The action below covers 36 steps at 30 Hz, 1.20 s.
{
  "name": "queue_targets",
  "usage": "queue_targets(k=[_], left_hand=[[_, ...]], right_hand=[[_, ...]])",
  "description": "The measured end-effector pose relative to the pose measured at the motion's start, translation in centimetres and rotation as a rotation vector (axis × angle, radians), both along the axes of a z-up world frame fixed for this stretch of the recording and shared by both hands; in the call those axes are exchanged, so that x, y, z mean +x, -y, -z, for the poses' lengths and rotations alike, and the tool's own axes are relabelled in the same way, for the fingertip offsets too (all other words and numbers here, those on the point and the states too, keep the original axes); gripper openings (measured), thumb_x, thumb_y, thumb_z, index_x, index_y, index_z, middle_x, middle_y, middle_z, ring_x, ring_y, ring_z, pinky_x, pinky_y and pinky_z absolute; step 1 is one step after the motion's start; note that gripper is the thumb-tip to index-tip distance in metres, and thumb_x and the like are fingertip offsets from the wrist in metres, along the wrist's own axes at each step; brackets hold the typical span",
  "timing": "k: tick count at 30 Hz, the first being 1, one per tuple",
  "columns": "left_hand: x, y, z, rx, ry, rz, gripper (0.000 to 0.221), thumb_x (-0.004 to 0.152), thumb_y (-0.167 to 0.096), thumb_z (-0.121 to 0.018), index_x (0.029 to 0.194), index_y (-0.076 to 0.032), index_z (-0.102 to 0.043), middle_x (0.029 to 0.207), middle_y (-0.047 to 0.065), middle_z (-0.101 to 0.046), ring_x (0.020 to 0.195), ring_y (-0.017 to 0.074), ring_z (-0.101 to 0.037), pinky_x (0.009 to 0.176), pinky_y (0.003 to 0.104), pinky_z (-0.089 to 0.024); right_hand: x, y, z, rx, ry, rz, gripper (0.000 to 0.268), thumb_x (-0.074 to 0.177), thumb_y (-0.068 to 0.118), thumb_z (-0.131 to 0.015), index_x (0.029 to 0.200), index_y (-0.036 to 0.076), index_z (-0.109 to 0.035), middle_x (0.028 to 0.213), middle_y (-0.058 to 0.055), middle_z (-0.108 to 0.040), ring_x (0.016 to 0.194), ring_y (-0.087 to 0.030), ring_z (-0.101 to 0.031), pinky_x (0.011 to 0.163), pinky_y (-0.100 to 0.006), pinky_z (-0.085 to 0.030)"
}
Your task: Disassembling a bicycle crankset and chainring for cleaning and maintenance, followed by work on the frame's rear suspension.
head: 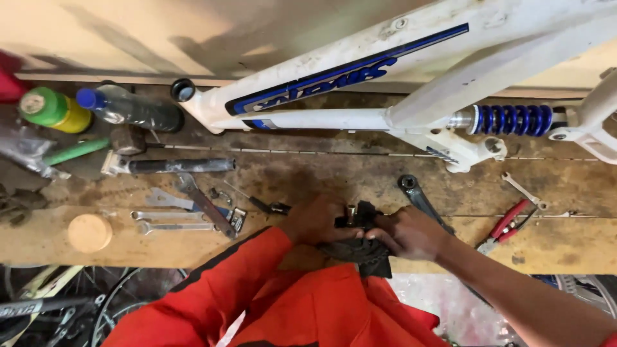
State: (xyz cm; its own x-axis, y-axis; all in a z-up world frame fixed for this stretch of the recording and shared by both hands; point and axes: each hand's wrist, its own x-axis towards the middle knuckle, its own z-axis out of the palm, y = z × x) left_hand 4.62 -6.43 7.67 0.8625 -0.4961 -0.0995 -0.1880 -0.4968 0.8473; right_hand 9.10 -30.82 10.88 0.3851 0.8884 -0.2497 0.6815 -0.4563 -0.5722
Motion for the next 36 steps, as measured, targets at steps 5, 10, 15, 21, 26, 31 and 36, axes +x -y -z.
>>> queue_targets(k=[5, 10, 15, 21, 26, 31, 36], left_hand=[[-0.4, -0.5, -1.7, -0.035, -0.119, -0.013, 0.052, 0.082, -0.060, -0.065, 0.070, -0.010, -0.070, 0.087, 0.009, -0.071, 0.086, 0.0303, -0.070, 0.074, 0.041, -0.058], [-0.5, 0.3, -3.5, 0.073, -0.050, 0.032, 0.054, 0.081, -0.055, -0.069, 0.066, -0.004, -0.070, 0.084, 0.011, -0.071, 0.084, 0.0336, -0.069, 0.073, 0.044, -0.057], [-1.6, 0.7, -3.6, 0.108, -0.028, -0.032, 0.053, 0.075, -0.057, -0.070, 0.066, -0.005, -0.069, 0.080, 0.008, -0.070, 0.078, 0.0340, -0.069, 0.066, 0.044, -0.057], [-1.3, 0.5, -1.1, 0.002, 0.043, -0.074, 0.047, 0.078, -0.050, -0.073, 0.067, -0.004, -0.068, 0.086, 0.005, -0.072, 0.078, 0.0309, -0.070, 0.065, 0.040, -0.057], [-1.3, 0.4, -1.3, 0.035, -0.064, -0.112, 0.042, 0.080, -0.055, -0.069, 0.071, -0.014, -0.069, 0.084, 0.001, -0.072, 0.078, 0.0237, -0.070, 0.063, 0.035, -0.057], [-1.3, 0.8, -0.2, 0.029, -0.012, -0.078, 0.046, 0.083, -0.057, -0.066, 0.075, -0.011, -0.069, 0.089, 0.002, -0.071, 0.078, 0.0271, -0.070, 0.061, 0.035, -0.055], [-2.0, 0.6, 0.1, 0.037, 0.104, -0.037, 0.055, 0.083, -0.064, -0.065, 0.064, -0.012, -0.066, 0.073, 0.004, -0.068, 0.067, 0.0262, -0.068, 0.060, 0.036, -0.055]], right_hand=[[0.3, -1.0, -1.1, 0.030, -0.001, 0.009, 0.041, 0.099, 0.041, -0.045, 0.071, 0.013, -0.055, 0.050, -0.017, -0.061, 0.054, -0.042, -0.067, 0.052, -0.051, -0.052], [-0.4, -0.2, -1.4, 0.099, 0.086, 0.022, 0.043, 0.101, 0.046, -0.041, 0.075, 0.014, -0.054, 0.050, -0.016, -0.059, 0.052, -0.040, -0.065, 0.050, -0.048, -0.051], [-1.4, 0.1, -1.5, 0.114, 0.052, 0.056, 0.046, 0.102, 0.042, -0.038, 0.074, 0.011, -0.057, 0.046, -0.018, -0.056, 0.046, -0.042, -0.061, 0.047, -0.049, -0.050], [-0.6, -0.4, -1.0, 0.144, 0.022, 0.040, 0.046, 0.102, 0.040, -0.040, 0.070, 0.012, -0.057, 0.042, -0.014, -0.052, 0.036, -0.036, -0.056, 0.040, -0.042, -0.047], [-0.3, -0.4, -0.6, 0.170, -0.032, 0.037, 0.048, 0.103, 0.039, -0.039, 0.069, 0.013, -0.059, 0.039, -0.011, -0.051, 0.031, -0.031, -0.052, 0.039, -0.037, -0.047], [0.5, 0.3, 2.1, 0.206, 0.053, -0.015, 0.048, 0.103, 0.043, -0.039, 0.069, 0.014, -0.056, 0.041, -0.011, -0.052, 0.034, -0.033, -0.056, 0.038, -0.039, -0.047], [1.5, -1.4, 4.6, 0.397, -0.008, -0.122, 0.051, 0.102, 0.044, -0.035, 0.069, 0.013, -0.056, 0.044, -0.010, -0.055, 0.039, -0.035, -0.057, 0.040, -0.042, -0.046]])
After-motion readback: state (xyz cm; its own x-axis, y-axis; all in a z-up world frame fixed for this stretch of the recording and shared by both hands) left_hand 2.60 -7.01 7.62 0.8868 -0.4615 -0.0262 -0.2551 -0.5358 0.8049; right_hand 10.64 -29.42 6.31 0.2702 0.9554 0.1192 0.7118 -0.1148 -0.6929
